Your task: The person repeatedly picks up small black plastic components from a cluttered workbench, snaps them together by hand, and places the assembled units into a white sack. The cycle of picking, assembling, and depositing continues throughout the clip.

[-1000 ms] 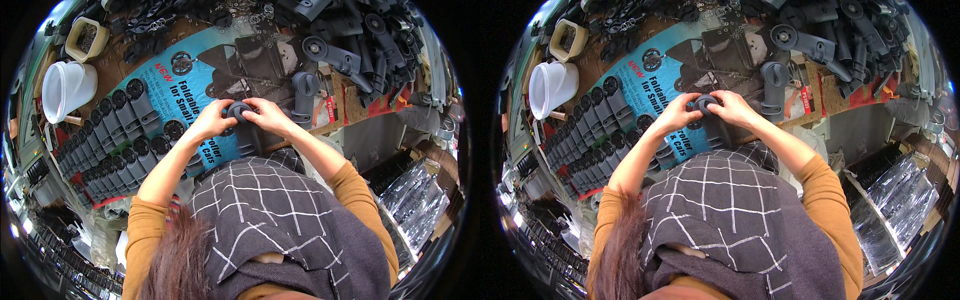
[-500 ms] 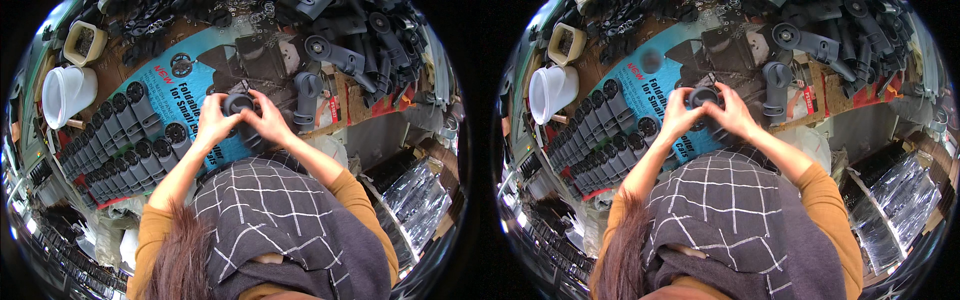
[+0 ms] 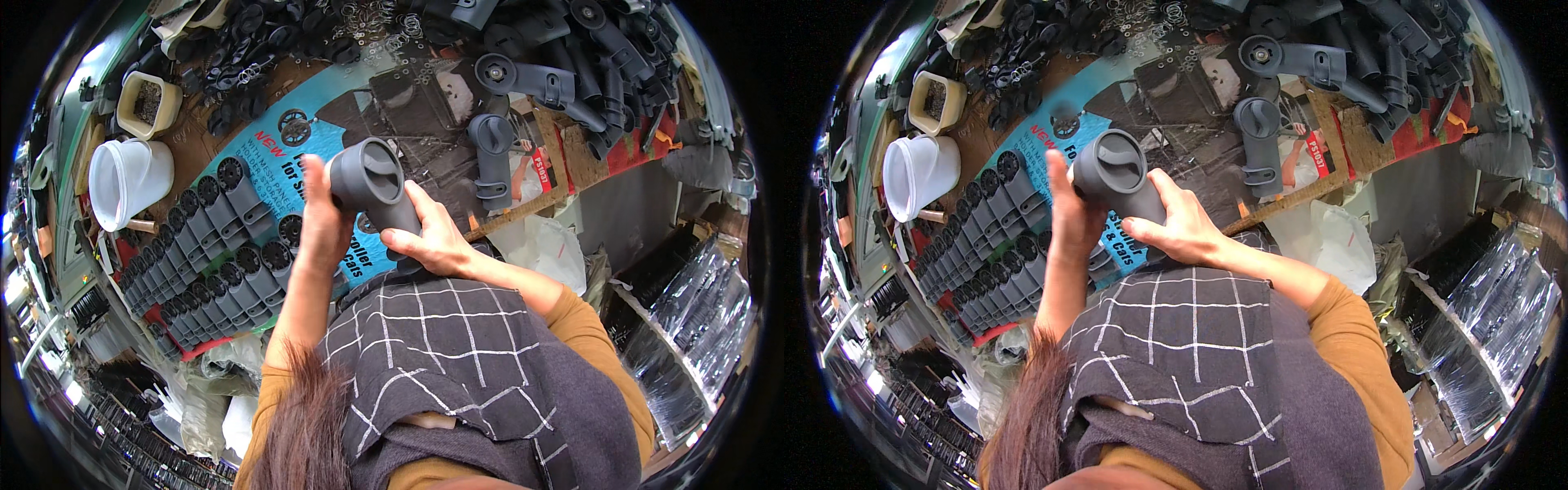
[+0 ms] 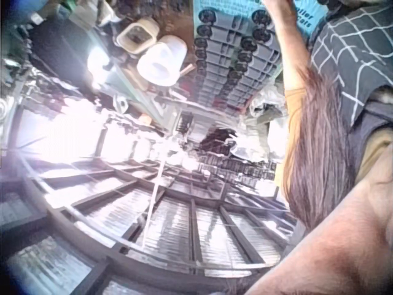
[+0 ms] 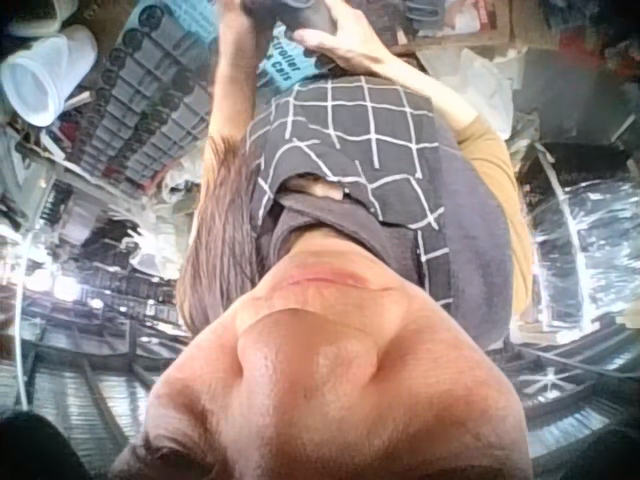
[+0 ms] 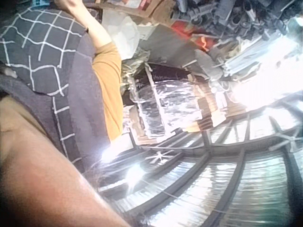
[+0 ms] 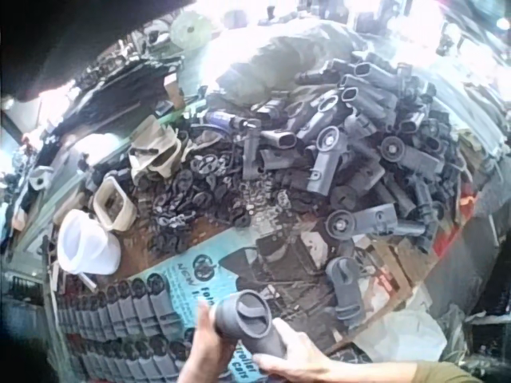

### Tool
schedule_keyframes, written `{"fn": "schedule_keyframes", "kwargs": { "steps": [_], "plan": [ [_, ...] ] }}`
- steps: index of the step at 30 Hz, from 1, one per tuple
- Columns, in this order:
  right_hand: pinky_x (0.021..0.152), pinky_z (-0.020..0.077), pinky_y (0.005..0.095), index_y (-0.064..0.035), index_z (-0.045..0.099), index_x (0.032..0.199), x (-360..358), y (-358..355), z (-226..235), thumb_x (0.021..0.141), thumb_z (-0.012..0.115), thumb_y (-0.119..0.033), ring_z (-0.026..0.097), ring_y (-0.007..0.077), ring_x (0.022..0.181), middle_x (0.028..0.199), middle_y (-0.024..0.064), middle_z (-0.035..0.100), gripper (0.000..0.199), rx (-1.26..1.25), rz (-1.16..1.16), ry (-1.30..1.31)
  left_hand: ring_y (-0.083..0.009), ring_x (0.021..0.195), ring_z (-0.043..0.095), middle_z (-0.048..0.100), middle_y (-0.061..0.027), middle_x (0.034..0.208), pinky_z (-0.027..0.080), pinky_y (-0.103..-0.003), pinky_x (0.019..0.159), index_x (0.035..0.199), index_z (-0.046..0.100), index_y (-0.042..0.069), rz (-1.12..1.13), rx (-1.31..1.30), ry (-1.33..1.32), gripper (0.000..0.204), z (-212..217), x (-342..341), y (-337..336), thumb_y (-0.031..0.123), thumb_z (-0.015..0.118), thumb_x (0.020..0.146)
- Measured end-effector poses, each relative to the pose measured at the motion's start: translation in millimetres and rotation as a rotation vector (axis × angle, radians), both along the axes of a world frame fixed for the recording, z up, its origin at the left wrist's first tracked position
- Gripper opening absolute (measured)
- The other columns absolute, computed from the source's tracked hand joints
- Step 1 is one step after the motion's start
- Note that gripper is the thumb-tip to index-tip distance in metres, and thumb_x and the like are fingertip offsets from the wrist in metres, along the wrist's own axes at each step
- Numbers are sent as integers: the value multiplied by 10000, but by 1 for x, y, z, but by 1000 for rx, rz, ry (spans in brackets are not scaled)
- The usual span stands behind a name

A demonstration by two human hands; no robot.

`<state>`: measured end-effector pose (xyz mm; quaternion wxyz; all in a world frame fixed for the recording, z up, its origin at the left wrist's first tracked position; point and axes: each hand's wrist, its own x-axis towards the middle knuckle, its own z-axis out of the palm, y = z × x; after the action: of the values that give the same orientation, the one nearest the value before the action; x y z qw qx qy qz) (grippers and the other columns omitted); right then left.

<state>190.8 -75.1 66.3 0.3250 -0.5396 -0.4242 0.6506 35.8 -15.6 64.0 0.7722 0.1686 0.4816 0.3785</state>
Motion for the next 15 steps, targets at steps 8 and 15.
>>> {"fn": "schedule_keyframes", "kwargs": {
  "steps": [8,15],
  "plan": [
    [785,482,428,-24,416,1237,2,3,4,768,677,-439,626,326,858,971,205,614,678,25,-36,-137,-170,852,618,651,-89,945,479,-305,821,1070,588,-20,127,134,3,520,-12,15,-11,431,337,1002],
    [665,376,410,-90,527,742,18,19,-6,921,534,-345,483,288,710,753,59,573,312,751,-84,-612,-157,839,598,644,-97,953,460,-279,803,1059,605,-38,13,253,81,527,-9,26,-20,415,341,1004]
  ]
}}
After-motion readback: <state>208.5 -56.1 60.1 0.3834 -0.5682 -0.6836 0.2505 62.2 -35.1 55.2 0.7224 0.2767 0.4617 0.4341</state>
